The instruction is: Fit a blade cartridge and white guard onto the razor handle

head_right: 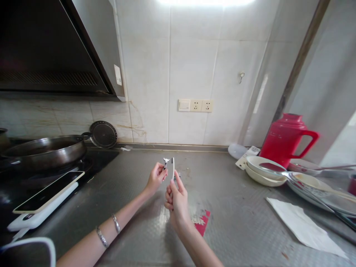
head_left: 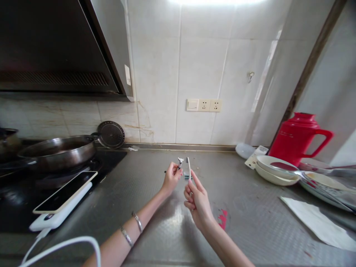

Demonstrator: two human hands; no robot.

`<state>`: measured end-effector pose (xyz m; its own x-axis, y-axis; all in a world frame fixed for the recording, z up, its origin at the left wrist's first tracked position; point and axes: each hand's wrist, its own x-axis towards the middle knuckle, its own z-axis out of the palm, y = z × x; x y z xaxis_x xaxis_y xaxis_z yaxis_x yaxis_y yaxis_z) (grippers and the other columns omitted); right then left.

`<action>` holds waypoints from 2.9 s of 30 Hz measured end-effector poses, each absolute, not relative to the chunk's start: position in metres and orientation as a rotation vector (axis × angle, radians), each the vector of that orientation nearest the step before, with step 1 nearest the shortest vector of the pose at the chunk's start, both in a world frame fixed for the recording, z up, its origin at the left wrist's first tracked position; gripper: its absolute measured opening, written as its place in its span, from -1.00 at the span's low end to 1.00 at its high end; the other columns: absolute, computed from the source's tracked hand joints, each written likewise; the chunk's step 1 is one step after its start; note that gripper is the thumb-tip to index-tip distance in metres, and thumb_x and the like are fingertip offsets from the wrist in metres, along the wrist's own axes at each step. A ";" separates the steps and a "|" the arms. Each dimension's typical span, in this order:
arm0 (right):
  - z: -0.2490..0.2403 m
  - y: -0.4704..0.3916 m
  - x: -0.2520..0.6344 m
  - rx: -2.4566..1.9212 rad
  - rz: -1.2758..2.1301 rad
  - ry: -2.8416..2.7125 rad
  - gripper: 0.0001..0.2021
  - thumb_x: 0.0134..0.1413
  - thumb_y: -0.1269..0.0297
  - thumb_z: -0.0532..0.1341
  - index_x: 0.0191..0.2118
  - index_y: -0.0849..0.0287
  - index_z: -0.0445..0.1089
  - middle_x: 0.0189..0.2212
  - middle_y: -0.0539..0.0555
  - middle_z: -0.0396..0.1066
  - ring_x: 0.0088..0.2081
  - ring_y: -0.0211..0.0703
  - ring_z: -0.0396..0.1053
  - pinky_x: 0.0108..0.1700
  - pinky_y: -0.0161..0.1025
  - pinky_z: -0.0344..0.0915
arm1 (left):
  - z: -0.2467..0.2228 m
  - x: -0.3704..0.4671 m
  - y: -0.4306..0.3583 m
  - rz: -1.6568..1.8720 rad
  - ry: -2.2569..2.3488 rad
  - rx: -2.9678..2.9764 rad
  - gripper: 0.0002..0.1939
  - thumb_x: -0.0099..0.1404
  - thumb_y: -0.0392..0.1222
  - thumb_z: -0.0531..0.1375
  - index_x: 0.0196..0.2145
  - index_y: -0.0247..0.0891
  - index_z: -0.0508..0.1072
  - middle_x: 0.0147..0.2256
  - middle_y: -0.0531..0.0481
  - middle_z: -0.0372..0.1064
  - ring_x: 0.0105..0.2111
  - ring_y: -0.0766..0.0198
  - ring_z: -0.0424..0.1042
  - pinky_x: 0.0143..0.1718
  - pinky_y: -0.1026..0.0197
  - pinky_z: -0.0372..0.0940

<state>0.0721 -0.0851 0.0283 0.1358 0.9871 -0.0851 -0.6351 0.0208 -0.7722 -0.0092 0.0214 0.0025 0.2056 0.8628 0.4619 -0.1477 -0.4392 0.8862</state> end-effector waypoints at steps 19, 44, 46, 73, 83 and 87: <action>0.026 -0.098 0.056 -0.734 1.401 -0.542 -0.29 -0.13 0.12 0.27 0.18 -0.08 0.04 -0.64 -0.19 -0.04 -0.68 -0.49 -0.20 -0.67 -0.48 -0.34 | 0.002 -0.006 0.018 1.418 0.660 1.515 -0.75 0.13 -0.09 0.17 -0.43 -0.24 0.15 -0.56 0.15 0.19 -0.59 0.44 0.18 -0.51 0.34 0.11; 0.039 -0.010 0.127 -0.811 0.632 -0.975 -0.61 -0.03 0.02 0.15 -0.10 0.10 0.25 -0.52 -0.10 0.18 -0.53 -0.37 0.08 -0.48 -0.39 0.06 | 0.002 -0.014 0.034 1.372 0.689 1.359 -0.69 0.18 0.01 0.09 -0.30 -0.31 0.35 -0.55 0.05 0.29 -0.61 0.43 0.20 -0.57 0.35 0.09; 0.030 0.010 0.143 -0.959 0.535 -1.054 -0.61 0.01 -0.08 0.05 -0.25 0.16 0.30 -0.59 -0.10 0.14 -0.55 -0.33 0.07 -0.48 -0.37 0.05 | 0.000 -0.016 0.036 1.359 0.684 1.316 -0.70 0.17 0.01 0.09 -0.30 -0.30 0.36 -0.56 0.10 0.22 -0.63 0.46 0.16 -0.60 0.38 0.07; -0.005 0.023 0.147 -1.404 0.243 -1.288 -0.48 0.06 -0.16 -0.15 -0.70 0.13 -0.05 -0.74 -0.07 -0.09 -0.62 -0.33 -0.09 -0.56 -0.33 -0.14 | 0.011 -0.012 0.012 0.808 0.343 0.895 -0.81 0.18 -0.11 0.06 -0.48 -0.29 0.23 -0.71 0.23 -0.19 -0.77 0.52 -0.27 -0.81 0.46 -0.32; -0.007 0.021 0.149 -1.396 0.197 -1.249 -0.49 0.07 -0.14 -0.14 -0.69 0.14 -0.06 -0.73 -0.07 -0.09 -0.62 -0.34 -0.11 -0.56 -0.33 -0.17 | 0.017 -0.017 0.013 0.615 0.192 0.774 -0.82 0.20 -0.15 0.04 -0.50 -0.28 0.20 -0.69 0.23 -0.29 -0.75 0.52 -0.38 -0.82 0.47 -0.36; -0.010 0.023 0.149 -1.421 0.150 -1.299 -0.48 0.08 -0.13 -0.15 -0.71 0.14 -0.06 -0.75 -0.07 -0.08 -0.63 -0.34 -0.09 -0.55 -0.32 -0.17 | 0.018 -0.018 0.012 0.563 0.170 0.791 -0.80 0.21 -0.14 0.03 -0.51 -0.28 0.19 -0.70 0.23 -0.28 -0.75 0.52 -0.38 -0.82 0.47 -0.35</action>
<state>0.1490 0.0229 -0.0098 0.3796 0.7424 0.5521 0.5970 0.2593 -0.7592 -0.0181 0.0117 0.0181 0.8407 0.5381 0.0609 -0.4139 0.5659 0.7130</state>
